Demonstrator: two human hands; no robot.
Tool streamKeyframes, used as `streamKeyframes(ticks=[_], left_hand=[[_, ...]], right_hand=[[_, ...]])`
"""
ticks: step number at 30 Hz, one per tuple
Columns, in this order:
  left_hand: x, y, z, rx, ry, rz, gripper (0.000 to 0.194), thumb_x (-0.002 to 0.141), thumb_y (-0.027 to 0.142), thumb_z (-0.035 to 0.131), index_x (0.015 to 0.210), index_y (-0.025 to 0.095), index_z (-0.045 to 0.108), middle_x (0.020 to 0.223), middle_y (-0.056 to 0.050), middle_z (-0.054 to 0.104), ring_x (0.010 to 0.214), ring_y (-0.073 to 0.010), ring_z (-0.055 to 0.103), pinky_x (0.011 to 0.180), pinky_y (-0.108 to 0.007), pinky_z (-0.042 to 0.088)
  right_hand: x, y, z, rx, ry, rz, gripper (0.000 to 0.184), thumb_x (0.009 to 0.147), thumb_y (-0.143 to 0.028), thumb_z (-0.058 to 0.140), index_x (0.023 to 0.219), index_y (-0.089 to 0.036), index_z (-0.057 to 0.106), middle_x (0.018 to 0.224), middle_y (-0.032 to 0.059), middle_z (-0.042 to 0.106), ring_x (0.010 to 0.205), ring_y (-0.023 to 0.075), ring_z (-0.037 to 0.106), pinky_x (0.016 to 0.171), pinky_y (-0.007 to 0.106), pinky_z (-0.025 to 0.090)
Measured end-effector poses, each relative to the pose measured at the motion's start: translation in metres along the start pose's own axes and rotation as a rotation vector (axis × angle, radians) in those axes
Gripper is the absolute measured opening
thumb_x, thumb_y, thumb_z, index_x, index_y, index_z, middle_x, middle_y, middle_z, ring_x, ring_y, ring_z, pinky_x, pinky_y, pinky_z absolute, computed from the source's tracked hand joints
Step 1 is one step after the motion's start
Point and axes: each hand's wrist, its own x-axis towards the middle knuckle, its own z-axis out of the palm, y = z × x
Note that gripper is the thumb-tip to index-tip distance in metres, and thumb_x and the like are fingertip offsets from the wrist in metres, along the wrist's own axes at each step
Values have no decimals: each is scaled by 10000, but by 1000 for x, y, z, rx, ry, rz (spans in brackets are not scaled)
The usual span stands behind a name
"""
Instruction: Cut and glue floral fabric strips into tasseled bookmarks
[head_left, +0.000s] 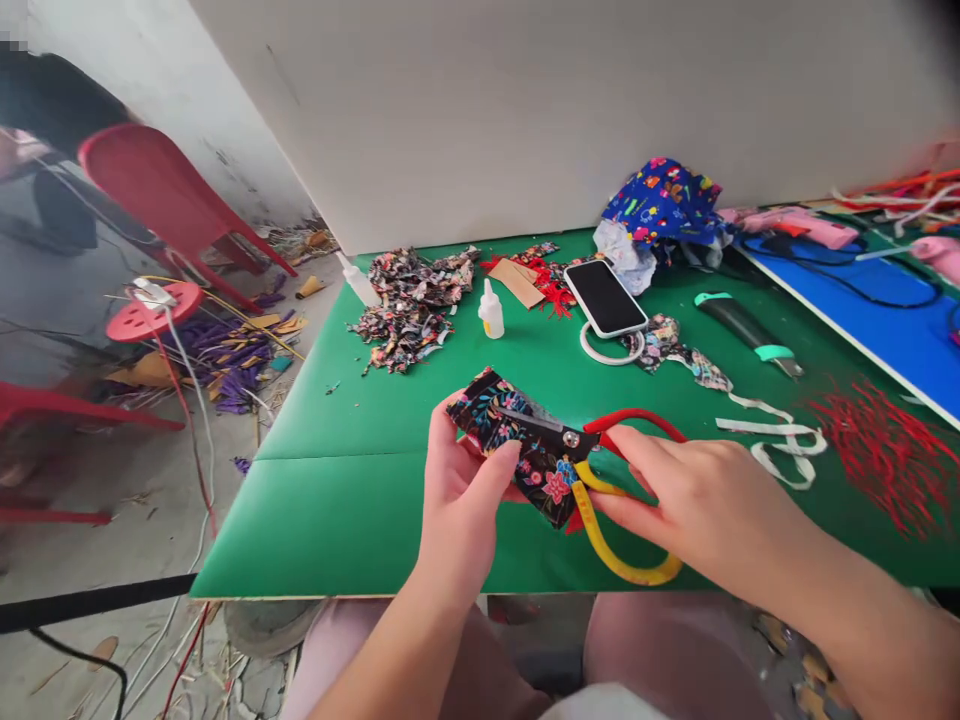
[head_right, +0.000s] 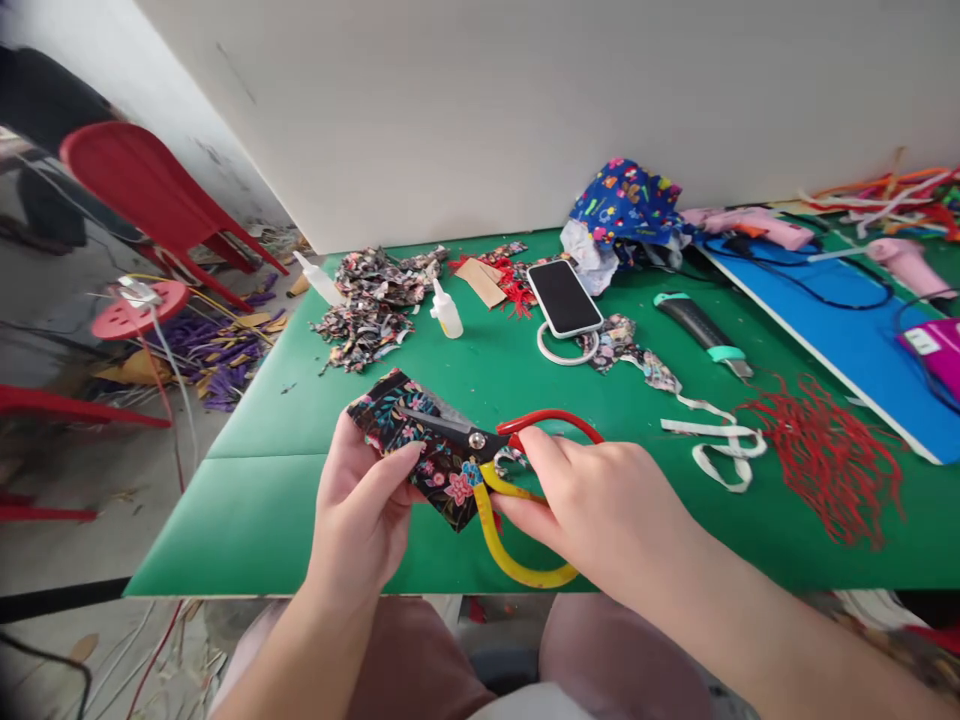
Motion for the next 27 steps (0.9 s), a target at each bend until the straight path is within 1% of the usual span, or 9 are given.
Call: streamKeyframes(ticks=[2,5,7,10,13,16,20,24,27], left_hand=[[-4,-8,3,7,-41,-61,341,764,211,642,1072,261,503,792,26,592,557,-86,562,423,-169,499],[-11,-17,9,16,-42,-124,385,757,204,645,1105,266,491,782,27,578,572,-89,558,421,-160,496],[-14,-22,13,25,-41,-150,385,754,200,647,1100,263,491,789,25,580,581,-89,558,431,-160,502],[-17,-27,16,47,-72,-164,377,764,200,643,1101,272,490,830,18,594,615,-97,570,439,-162,509],[-17,-30,17,50,-78,-170,372,765,194,643,1096,272,490,839,16,600,614,-98,576,431,-162,512],[-15,-32,19,47,-79,-173,369,760,187,647,1086,266,493,820,22,601,573,-85,573,417,-159,512],[-13,-35,20,48,-98,-174,370,767,189,641,1092,275,487,826,25,604,584,-90,587,427,-168,525],[-13,-35,19,46,-98,-169,335,763,187,643,1051,261,488,808,29,598,561,-79,577,407,-142,497],[-13,-33,20,56,-90,-173,351,749,194,653,1048,256,482,799,30,596,540,-76,568,388,-135,478]], right_hand=[[-15,-1,0,30,-53,47,439,929,-498,245,893,-167,532,496,-45,535,394,136,551,390,256,298],[-34,-2,-1,79,-120,118,399,921,-504,283,892,-185,521,512,-52,543,406,135,556,392,261,297],[-44,-2,-2,92,-154,152,390,911,-520,308,890,-191,517,504,-57,543,411,142,564,393,267,293],[-54,-1,-4,90,-179,178,409,906,-533,308,892,-185,522,503,-51,560,413,155,578,392,277,288],[-58,-1,-6,91,-183,192,408,913,-517,302,892,-177,527,518,-40,581,421,161,589,392,282,284],[-59,0,-7,96,-185,200,409,915,-517,299,877,-178,526,505,-44,569,415,161,584,387,282,281],[-59,0,-8,92,-180,203,411,914,-518,305,881,-174,527,494,-47,561,408,159,578,382,278,272],[-59,0,-8,97,-202,209,403,920,-508,299,894,-175,523,497,-46,566,404,161,578,382,280,266],[-59,0,-8,98,-215,206,411,924,-509,283,893,-175,520,504,-38,576,410,166,586,386,284,268]])
